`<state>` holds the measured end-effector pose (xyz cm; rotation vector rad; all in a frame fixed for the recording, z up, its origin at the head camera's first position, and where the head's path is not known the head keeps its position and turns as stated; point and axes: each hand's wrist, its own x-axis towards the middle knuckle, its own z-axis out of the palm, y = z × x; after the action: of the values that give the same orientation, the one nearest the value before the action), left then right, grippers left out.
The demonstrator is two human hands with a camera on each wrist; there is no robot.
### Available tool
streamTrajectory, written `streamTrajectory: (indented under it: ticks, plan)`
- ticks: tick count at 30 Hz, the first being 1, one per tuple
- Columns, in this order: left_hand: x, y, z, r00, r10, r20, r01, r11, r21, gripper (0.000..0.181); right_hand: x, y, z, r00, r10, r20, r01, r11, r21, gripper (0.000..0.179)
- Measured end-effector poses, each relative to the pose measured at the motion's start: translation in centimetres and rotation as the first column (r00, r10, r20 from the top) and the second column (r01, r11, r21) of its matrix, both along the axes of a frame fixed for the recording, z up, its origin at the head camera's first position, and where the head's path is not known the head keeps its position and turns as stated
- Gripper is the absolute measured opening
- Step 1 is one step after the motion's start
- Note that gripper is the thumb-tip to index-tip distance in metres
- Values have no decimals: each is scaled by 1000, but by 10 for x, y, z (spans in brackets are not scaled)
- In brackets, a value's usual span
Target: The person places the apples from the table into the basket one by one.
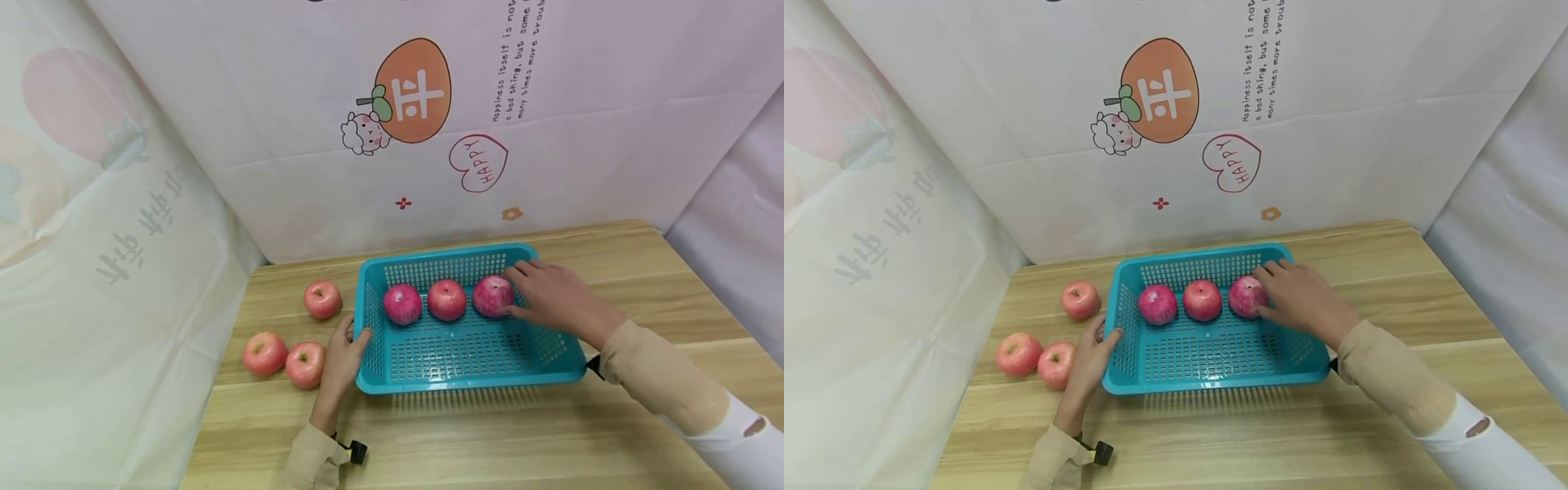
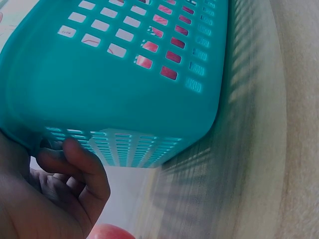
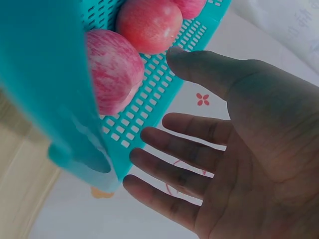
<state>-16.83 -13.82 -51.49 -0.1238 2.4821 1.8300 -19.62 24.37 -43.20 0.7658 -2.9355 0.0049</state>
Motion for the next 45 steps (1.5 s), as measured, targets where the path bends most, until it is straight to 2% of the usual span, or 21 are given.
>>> streamTrajectory:
  ticks: [6, 11, 18, 29, 34, 41, 45]
  plan:
    - [0, 0, 0, 1000, -3, 15, 3, 1000, -1, 49, 6, 10, -3, 1000, -21, -15, 20, 998, -52, 57]
    - [0, -1, -1, 1000, -7, 13, 7, 1000, 6, 49, 8, 18, -5, 999, -43, 8, 43, 991, -125, 53]
    - [1, 0, -1, 1000, -6, -1, 6, 1000, 18, 49, 11, 35, -5, 988, -118, 103, 141, 956, -257, 52]
    - [0, 0, 0, 1000, -3, 16, 3, 1000, 5, 51, 14, 47, -10, 966, -187, 181, 239, 911, -335, 47]
    - [-1, 0, -1, 1000, -1, 18, 1, 1000, 2, 51, 14, 51, -17, 952, -213, 218, 285, 876, -390, 50]
    - [-1, -1, -4, 1000, -3, 16, 3, 1000, 3, 50, 14, 55, -32, 958, -202, 203, 278, 822, -497, 54]
    - [-2, -1, -4, 1000, -3, 12, 3, 1000, 9, 50, 11, 56, -38, 952, -206, 225, 299, 783, -546, 57]
